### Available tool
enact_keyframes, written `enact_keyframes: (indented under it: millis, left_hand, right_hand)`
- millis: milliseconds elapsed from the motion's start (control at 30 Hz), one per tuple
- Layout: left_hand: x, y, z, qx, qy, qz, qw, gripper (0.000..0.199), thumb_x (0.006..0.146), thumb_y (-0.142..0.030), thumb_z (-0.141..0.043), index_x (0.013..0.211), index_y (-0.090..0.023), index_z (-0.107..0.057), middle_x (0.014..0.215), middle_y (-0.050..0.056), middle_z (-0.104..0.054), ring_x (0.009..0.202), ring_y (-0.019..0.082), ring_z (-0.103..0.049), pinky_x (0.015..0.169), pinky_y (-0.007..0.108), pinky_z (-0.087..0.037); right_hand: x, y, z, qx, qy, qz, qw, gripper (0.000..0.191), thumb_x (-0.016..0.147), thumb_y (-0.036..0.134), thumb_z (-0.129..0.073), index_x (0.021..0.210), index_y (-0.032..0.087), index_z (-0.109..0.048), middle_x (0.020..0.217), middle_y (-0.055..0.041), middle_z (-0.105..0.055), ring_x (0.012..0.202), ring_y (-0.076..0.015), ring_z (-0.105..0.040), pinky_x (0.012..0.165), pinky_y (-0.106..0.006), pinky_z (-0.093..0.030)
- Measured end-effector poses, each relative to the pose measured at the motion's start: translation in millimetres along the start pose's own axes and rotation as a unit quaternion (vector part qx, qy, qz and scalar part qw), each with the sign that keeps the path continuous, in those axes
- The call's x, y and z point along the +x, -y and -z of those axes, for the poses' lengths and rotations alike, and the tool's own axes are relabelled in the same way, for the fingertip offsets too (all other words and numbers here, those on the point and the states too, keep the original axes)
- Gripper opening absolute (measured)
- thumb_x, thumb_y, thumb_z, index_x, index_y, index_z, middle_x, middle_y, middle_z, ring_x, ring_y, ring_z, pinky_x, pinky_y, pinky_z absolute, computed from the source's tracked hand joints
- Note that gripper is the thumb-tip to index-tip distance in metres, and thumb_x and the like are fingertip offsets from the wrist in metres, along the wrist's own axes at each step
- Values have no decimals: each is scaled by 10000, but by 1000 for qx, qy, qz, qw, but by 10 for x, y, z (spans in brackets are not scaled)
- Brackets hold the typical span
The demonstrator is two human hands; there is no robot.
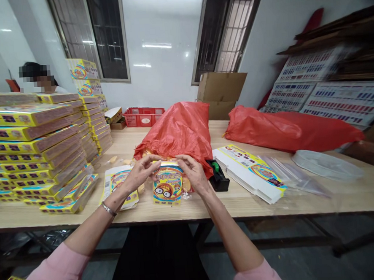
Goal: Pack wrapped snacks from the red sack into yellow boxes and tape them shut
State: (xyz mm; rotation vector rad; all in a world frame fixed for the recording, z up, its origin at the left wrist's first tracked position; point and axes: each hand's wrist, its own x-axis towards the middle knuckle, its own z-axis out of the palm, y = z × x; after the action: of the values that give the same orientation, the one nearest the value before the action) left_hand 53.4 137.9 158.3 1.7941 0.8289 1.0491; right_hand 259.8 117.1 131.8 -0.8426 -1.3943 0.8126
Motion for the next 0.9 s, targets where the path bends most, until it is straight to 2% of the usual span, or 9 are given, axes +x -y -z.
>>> enact_keyframes:
  millis: [100, 267, 433, 633, 800, 900]
  left_hand:
    - [41, 52, 23, 27, -1, 2, 1000, 453, 855, -546, -598, 1090, -165, -670, 981, 57, -654, 730, 140, -618, 524, 205, -544]
    - [78, 128, 36, 49, -29, 16, 998, 479, 845, -557, -607, 1115, -165, -664, 834, 26, -659, 576, 102, -579, 433, 180, -486]
    - [86, 133, 30, 35, -15, 14, 999, 427, 839, -547, -622, 1026, -164, -652, 711, -12, -612, 490, 86, -556, 420, 185, -474]
    - [63, 95, -21, 61, -56, 0, 997, 416, 829, -540, -627, 953, -145, -664, 609, -27, -556, 465, 86, -509, 387, 175, -407]
    - [65, 82, -8, 61, -16, -11, 998, 440, 855, -511, -605, 1106, -155, -661, 644, -23, -588, 450, 84, -503, 399, 185, -416]
    - [108, 87, 8, 75, 3, -24, 997, 444, 879, -522, -558, 1111, -163, -679, 801, 25, -670, 497, 95, -542, 419, 198, -439]
  right_hand:
    - [16, -25, -19, -14, -6, 4, 1000, 287, 833, 457, -639, 939, 197, -697, 963, -57, -730, 880, -204, -682, 774, -292, -552]
    - [18, -84, -57, -40, -36, -1, 999, 281, 821, 448, -627, 875, 178, -679, 864, -51, -717, 791, -197, -672, 701, -277, -534]
    - [22, -121, -79, -106, -54, 28, 993, 280, 862, 449, -587, 828, 181, -662, 801, -29, -695, 750, -180, -657, 674, -256, -499]
    - [45, -153, -60, -136, -44, 35, 989, 315, 878, 473, -560, 813, 176, -642, 781, -37, -693, 711, -178, -649, 627, -248, -476]
    - [78, -153, 29, -153, -17, 49, 987, 337, 888, 477, -551, 802, 170, -656, 744, -32, -686, 678, -172, -636, 608, -245, -478]
    - [113, -129, 103, -201, 4, 97, 975, 304, 908, 436, -544, 813, 177, -671, 762, -28, -691, 670, -163, -632, 614, -247, -474]
